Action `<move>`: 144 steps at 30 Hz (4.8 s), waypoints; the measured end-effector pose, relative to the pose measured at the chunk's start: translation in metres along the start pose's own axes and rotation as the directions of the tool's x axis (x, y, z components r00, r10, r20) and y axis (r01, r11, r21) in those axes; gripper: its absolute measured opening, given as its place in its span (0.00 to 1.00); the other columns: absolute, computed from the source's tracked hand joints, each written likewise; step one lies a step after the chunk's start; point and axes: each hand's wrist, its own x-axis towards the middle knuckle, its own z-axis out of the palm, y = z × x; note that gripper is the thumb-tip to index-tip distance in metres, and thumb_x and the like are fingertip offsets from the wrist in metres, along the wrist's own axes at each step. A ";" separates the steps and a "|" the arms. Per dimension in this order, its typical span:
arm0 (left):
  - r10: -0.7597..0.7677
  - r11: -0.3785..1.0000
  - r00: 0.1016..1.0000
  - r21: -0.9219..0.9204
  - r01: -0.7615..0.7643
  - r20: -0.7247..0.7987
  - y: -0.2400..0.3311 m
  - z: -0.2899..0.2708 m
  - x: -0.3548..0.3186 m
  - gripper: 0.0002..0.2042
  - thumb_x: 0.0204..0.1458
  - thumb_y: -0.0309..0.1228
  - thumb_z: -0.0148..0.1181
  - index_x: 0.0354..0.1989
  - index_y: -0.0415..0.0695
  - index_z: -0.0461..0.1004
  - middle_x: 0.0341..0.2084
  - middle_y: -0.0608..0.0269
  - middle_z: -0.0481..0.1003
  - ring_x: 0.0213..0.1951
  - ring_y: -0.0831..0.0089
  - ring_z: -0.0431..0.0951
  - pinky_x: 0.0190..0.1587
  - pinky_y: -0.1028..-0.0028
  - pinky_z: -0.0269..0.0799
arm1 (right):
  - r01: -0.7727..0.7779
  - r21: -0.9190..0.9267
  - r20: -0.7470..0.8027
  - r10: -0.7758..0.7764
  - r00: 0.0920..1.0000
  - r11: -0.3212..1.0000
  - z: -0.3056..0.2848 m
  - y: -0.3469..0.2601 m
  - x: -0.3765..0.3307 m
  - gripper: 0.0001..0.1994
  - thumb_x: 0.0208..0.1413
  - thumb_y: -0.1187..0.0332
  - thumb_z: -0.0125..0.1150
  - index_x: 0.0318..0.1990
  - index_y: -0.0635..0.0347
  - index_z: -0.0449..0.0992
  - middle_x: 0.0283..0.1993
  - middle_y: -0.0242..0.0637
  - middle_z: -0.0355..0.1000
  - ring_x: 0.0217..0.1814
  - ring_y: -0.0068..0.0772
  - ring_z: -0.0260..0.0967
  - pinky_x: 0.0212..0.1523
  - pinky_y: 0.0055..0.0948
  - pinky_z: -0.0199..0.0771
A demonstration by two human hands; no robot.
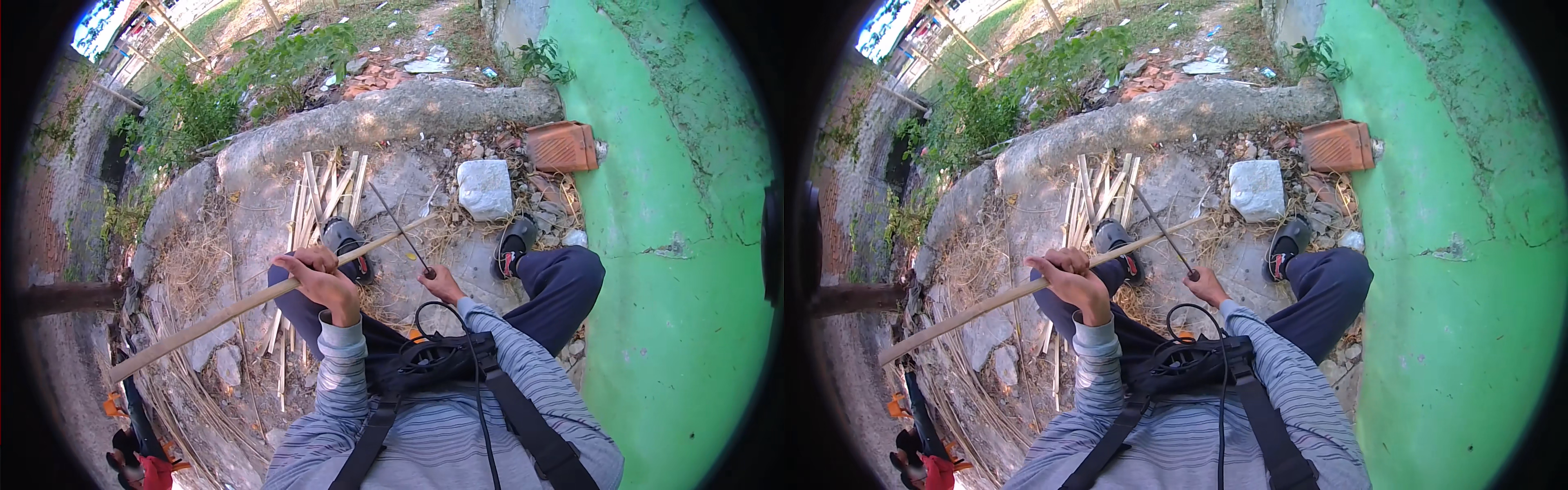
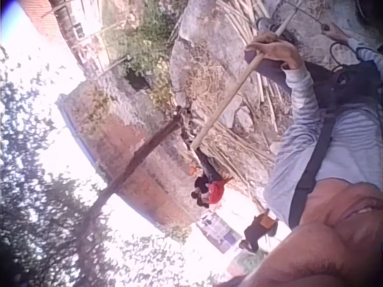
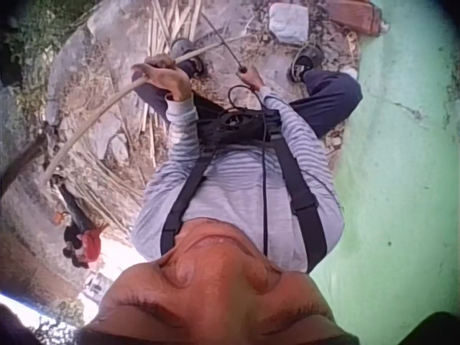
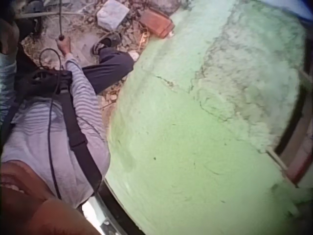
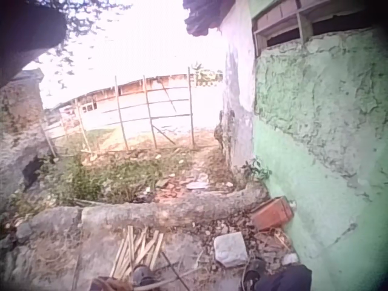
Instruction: The person scrapes and shaves bamboo sticks using a machete while holding them by hand.
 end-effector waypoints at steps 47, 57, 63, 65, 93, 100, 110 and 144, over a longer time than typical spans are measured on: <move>-0.097 0.976 0.660 -0.059 0.210 0.745 0.001 -0.054 0.026 0.34 0.70 0.57 0.40 0.13 0.50 0.43 0.10 0.73 0.43 0.14 0.77 0.42 0.21 0.68 0.36 | 0.009 -0.102 0.036 -0.006 0.999 0.995 -0.025 -0.035 0.019 0.14 0.51 0.64 0.65 0.24 0.66 0.73 0.18 0.35 0.67 0.22 0.27 0.64 0.26 0.37 0.64; -0.108 0.979 0.603 -0.020 0.202 0.790 -0.005 -0.022 0.020 0.33 0.72 0.56 0.31 0.14 0.50 0.44 0.09 0.72 0.42 0.14 0.76 0.39 0.20 0.68 0.35 | 0.057 0.046 0.119 -0.062 0.991 0.997 -0.030 -0.040 0.025 0.12 0.55 0.65 0.66 0.24 0.59 0.72 0.19 0.26 0.66 0.20 0.21 0.60 0.24 0.29 0.60; -0.073 0.983 0.584 -0.039 0.178 0.809 -0.010 -0.017 0.019 0.34 0.73 0.55 0.33 0.13 0.50 0.44 0.08 0.72 0.43 0.12 0.77 0.40 0.19 0.68 0.34 | -0.078 0.126 0.068 0.070 0.995 0.989 -0.027 -0.049 0.022 0.13 0.52 0.64 0.66 0.21 0.62 0.74 0.17 0.30 0.68 0.18 0.23 0.64 0.21 0.31 0.63; -0.071 0.983 0.580 -0.042 0.179 0.812 -0.006 -0.014 0.016 0.34 0.73 0.55 0.33 0.13 0.50 0.44 0.08 0.73 0.43 0.12 0.78 0.40 0.18 0.68 0.34 | 0.080 0.160 0.106 -0.097 0.990 0.984 -0.024 -0.044 0.020 0.14 0.52 0.64 0.65 0.21 0.62 0.73 0.17 0.30 0.69 0.18 0.24 0.65 0.20 0.31 0.63; 0.222 0.912 0.524 -0.366 0.187 0.822 0.244 0.011 0.046 0.30 0.73 0.56 0.27 0.16 0.55 0.46 0.07 0.74 0.44 0.10 0.82 0.39 0.11 0.75 0.36 | -0.253 0.035 -0.044 0.254 0.966 0.967 -0.069 -0.011 0.019 0.12 0.50 0.63 0.66 0.25 0.65 0.77 0.18 0.37 0.71 0.16 0.31 0.68 0.20 0.35 0.69; 0.229 0.917 0.632 -0.382 0.115 0.741 0.274 -0.042 0.072 0.29 0.75 0.52 0.29 0.17 0.55 0.47 0.07 0.76 0.44 0.10 0.82 0.38 0.13 0.75 0.36 | -0.111 0.082 -0.002 0.111 0.994 0.991 -0.051 -0.027 0.015 0.13 0.51 0.64 0.67 0.22 0.63 0.75 0.17 0.34 0.70 0.16 0.27 0.66 0.18 0.32 0.64; 0.365 0.909 0.838 -0.350 -0.227 0.404 0.261 -0.062 0.074 0.27 0.75 0.53 0.30 0.19 0.56 0.46 0.11 0.76 0.40 0.17 0.80 0.36 0.22 0.71 0.35 | -0.362 0.245 -0.334 0.429 0.839 0.899 -0.054 0.026 0.017 0.13 0.51 0.63 0.68 0.24 0.65 0.76 0.19 0.36 0.73 0.17 0.30 0.71 0.20 0.34 0.71; -0.159 0.967 0.981 -0.185 0.178 0.114 -0.029 0.004 0.033 0.28 0.71 0.59 0.34 0.22 0.53 0.49 0.14 0.74 0.41 0.17 0.78 0.41 0.22 0.71 0.39 | 0.072 -0.045 -0.369 -0.084 0.926 0.996 -0.049 -0.031 -0.013 0.18 0.57 0.58 0.68 0.30 0.68 0.75 0.19 0.40 0.71 0.25 0.32 0.72 0.29 0.38 0.69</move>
